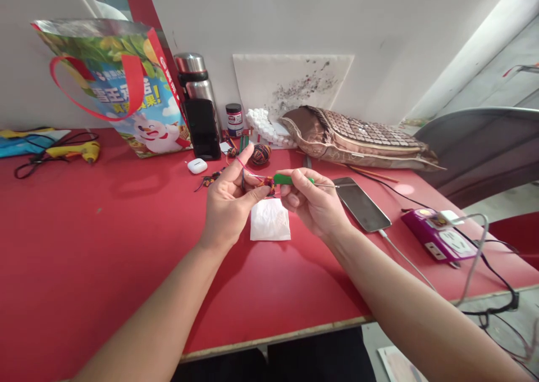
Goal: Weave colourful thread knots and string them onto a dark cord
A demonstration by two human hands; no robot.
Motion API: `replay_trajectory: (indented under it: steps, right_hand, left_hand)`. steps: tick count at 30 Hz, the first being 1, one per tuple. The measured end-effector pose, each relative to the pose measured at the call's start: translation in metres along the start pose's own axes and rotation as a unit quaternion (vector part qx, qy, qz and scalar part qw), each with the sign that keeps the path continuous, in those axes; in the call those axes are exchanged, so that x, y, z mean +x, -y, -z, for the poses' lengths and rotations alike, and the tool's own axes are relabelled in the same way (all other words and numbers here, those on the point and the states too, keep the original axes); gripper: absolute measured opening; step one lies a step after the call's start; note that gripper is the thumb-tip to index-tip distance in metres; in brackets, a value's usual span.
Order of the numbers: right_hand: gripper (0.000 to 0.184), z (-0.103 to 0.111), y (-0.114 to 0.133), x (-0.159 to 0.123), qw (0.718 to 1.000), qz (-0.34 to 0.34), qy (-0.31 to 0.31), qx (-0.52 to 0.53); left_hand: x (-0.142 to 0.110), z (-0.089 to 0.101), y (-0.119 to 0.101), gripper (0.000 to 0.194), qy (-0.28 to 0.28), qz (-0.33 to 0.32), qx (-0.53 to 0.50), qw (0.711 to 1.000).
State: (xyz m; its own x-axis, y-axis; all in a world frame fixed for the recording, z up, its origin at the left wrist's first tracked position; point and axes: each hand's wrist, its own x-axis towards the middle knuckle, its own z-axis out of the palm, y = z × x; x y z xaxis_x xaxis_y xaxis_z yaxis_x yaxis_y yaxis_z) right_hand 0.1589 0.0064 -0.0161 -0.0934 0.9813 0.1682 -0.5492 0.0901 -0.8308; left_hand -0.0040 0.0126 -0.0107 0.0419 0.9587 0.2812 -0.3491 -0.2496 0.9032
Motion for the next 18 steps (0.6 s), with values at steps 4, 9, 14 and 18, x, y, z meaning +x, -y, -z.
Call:
replay_trajectory:
  steps: [4, 9, 14, 18]
  right_hand:
    - [0.034, 0.001, -0.005, 0.002, 1.000, -0.014, -0.007, 0.006]
    - [0.033, 0.007, -0.006, 0.005, 0.998, -0.053, 0.007, 0.035]
    - [0.027, 0.009, 0.001, 0.002, 0.997, -0.052, 0.062, -0.006]
    - [0.023, 0.008, 0.006, -0.001, 0.996, -0.010, 0.087, -0.032]
  left_hand:
    - [0.001, 0.003, 0.001, 0.062, 0.000, 0.006, 0.007, 1.000]
    - [0.003, 0.008, 0.001, 0.060, -0.010, 0.010, 0.001, 1.000]
    - [0.005, 0.010, -0.002, 0.058, 0.001, -0.009, 0.016, 1.000]
    - [0.001, 0.005, -0.003, 0.058, 0.020, -0.013, 0.012, 1.000]
